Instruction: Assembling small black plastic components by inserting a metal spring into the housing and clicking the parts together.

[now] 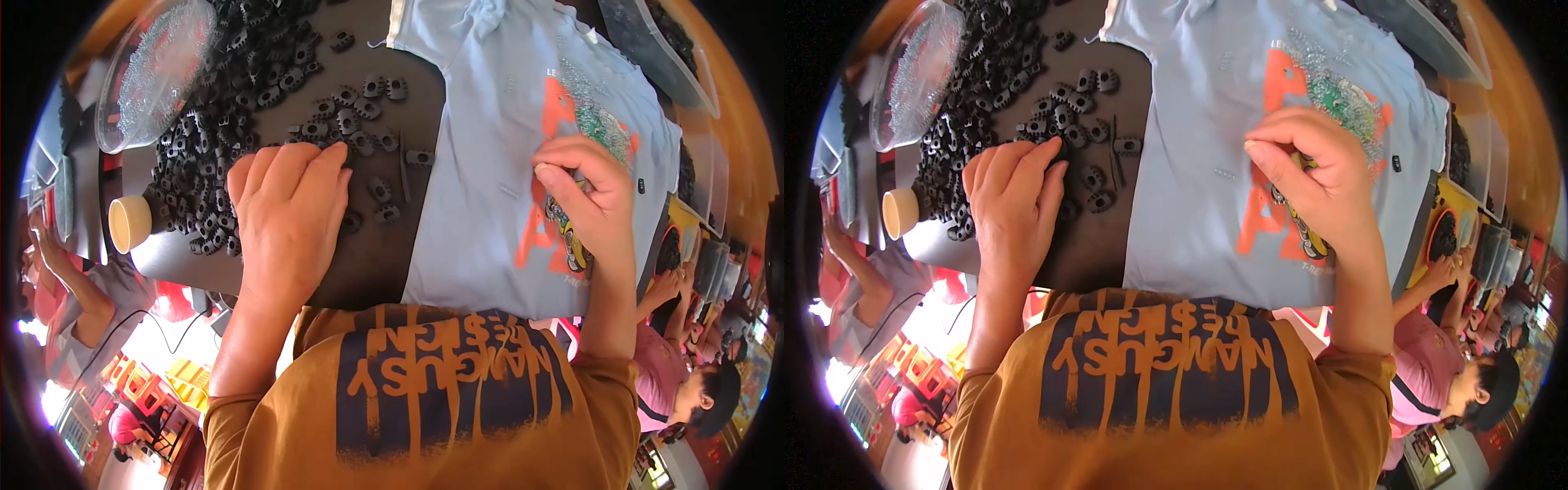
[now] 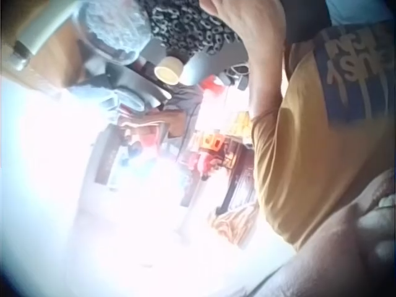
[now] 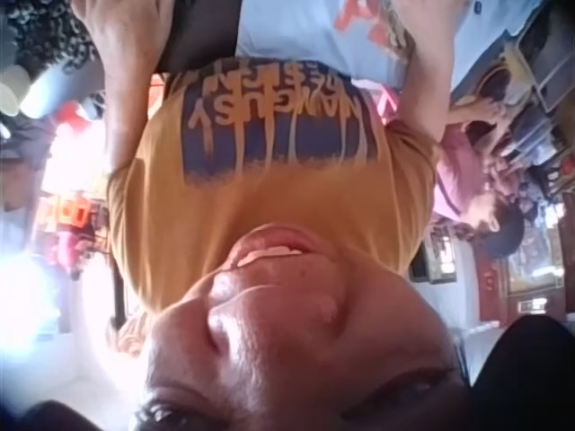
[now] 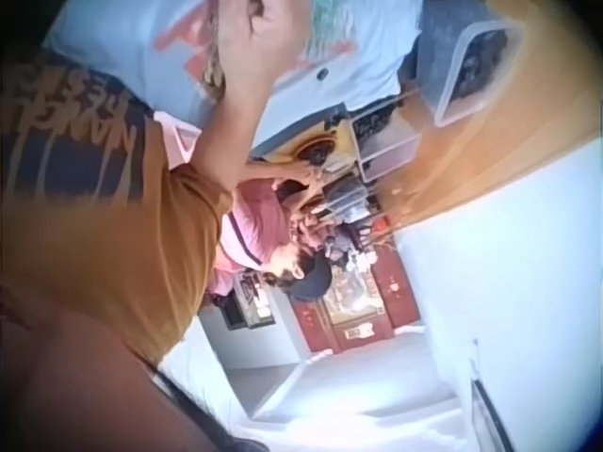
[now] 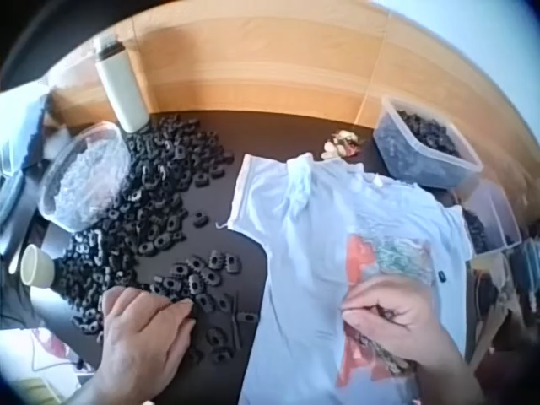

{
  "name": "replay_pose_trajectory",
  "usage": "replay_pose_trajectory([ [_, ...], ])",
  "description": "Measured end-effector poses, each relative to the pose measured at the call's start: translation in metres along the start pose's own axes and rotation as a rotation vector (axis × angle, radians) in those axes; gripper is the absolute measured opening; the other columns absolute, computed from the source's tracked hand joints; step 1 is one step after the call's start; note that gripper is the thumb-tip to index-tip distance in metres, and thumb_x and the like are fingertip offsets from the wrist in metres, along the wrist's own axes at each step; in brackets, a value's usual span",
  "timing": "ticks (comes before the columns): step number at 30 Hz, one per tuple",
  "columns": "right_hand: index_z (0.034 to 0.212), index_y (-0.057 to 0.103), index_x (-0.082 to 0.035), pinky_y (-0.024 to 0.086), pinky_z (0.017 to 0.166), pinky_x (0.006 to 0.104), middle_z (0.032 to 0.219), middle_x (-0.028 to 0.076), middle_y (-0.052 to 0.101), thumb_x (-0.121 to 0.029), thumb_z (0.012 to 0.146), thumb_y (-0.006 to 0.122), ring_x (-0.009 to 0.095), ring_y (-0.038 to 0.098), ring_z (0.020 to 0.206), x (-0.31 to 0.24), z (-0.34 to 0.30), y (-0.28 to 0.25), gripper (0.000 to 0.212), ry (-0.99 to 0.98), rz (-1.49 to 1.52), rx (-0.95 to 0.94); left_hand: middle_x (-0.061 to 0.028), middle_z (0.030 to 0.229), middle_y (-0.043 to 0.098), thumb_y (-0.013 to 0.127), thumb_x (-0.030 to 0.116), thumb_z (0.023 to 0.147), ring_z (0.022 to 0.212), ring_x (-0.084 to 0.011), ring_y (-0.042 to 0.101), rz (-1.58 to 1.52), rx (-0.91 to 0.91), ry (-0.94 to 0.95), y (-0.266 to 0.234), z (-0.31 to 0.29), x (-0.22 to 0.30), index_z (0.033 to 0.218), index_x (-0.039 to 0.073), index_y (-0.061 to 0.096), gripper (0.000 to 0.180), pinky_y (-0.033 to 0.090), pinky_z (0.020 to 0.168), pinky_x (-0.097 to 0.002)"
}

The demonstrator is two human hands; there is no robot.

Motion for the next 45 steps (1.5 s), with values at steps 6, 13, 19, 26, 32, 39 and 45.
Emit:
replay_pose_trajectory([
  [6, 0.089, 0.065, 0.002, 0.046, 0.065, 0.0267, 0.085, 0.006, 0.064, 0.002, 0.085, 0.065, 0.012, 0.059, 0.075, -0.021, 0.000, -0.002, 0.004, 0.034, 0.070, -0.020, -0.0040, 0.083, 0.060, 0.071, 0.003, 0.072, 0.078, -0.0230, 0.058, -0.078, 0.046, 0.006, -0.004, 0.012, -0.001, 0.090, 0.006, 0.066, 0.018, 0.041, 0.078, -0.0357],
  [13, 0.107, 0.066, -0.002, 0.046, 0.078, 0.0279, 0.095, 0.008, 0.067, -0.007, 0.083, 0.070, 0.017, 0.062, 0.088, -0.069, -0.019, 0.019, 0.025, 0.077, 0.347, -0.134, -0.0061, 0.091, 0.059, 0.062, -0.002, 0.082, 0.083, -0.0135, 0.054, -1.179, -0.260, -0.460, -0.024, 0.001, 0.031, 0.092, -0.003, 0.063, 0.011, 0.041, 0.078, -0.0255],
  [19, 0.116, 0.060, 0.002, 0.045, 0.082, 0.0276, 0.106, 0.011, 0.062, 0.000, 0.080, 0.072, 0.017, 0.060, 0.093, -0.082, -0.033, 0.036, 0.038, -0.045, 0.523, -0.080, -0.0082, 0.093, 0.059, 0.062, -0.001, 0.082, 0.086, -0.0153, 0.054, -1.334, -0.284, -0.325, -0.025, 0.004, 0.054, 0.096, -0.003, 0.062, 0.013, 0.042, 0.077, -0.0277],
  [26, 0.106, 0.061, 0.001, 0.046, 0.078, 0.0263, 0.100, 0.007, 0.060, 0.002, 0.086, 0.065, 0.011, 0.058, 0.088, -0.046, -0.076, 0.066, 0.021, 0.259, 0.927, 0.088, -0.0072, 0.083, 0.065, 0.066, -0.005, 0.076, 0.069, -0.0182, 0.060, -1.035, -0.414, -0.103, -0.010, -0.005, 0.070, 0.095, 0.002, 0.064, 0.020, 0.046, 0.064, -0.0283],
  [32, 0.106, 0.057, 0.001, 0.047, 0.079, 0.0254, 0.106, 0.010, 0.061, 0.003, 0.088, 0.062, 0.010, 0.058, 0.088, -0.035, -0.101, 0.059, 0.019, 0.238, 0.909, 0.256, -0.0075, 0.082, 0.062, 0.069, -0.001, 0.077, 0.073, -0.0257, 0.057, -0.550, -0.234, 0.124, 0.009, 0.016, 0.079, 0.096, 0.004, 0.066, 0.020, 0.043, 0.068, -0.0342],
  [39, 0.105, 0.060, 0.001, 0.049, 0.077, 0.0252, 0.096, 0.004, 0.061, 0.001, 0.087, 0.066, 0.009, 0.059, 0.087, -0.026, -0.100, 0.062, 0.019, 0.172, 0.856, 0.319, -0.0056, 0.086, 0.059, 0.069, 0.007, 0.075, 0.081, -0.0256, 0.058, -0.277, -0.144, 0.380, 0.041, 0.039, 0.097, 0.091, 0.007, 0.063, 0.017, 0.043, 0.075, -0.0379],
  [45, 0.105, 0.058, 0.002, 0.046, 0.077, 0.0267, 0.101, 0.009, 0.060, 0.009, 0.084, 0.064, 0.013, 0.057, 0.091, -0.024, -0.101, 0.060, 0.023, 0.093, 0.772, 0.278, -0.0073, 0.081, 0.059, 0.067, 0.004, 0.077, 0.073, -0.0253, 0.059, -0.340, -0.182, 0.295, 0.034, 0.040, 0.097, 0.088, 0.005, 0.061, 0.013, 0.045, 0.070, -0.0356],
])
Point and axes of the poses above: each hand's wrist, its own z-axis towards the middle knuckle, its own y-axis out of the palm, x = y × z, the point moved 5 cm from there along z, towards the middle knuckle
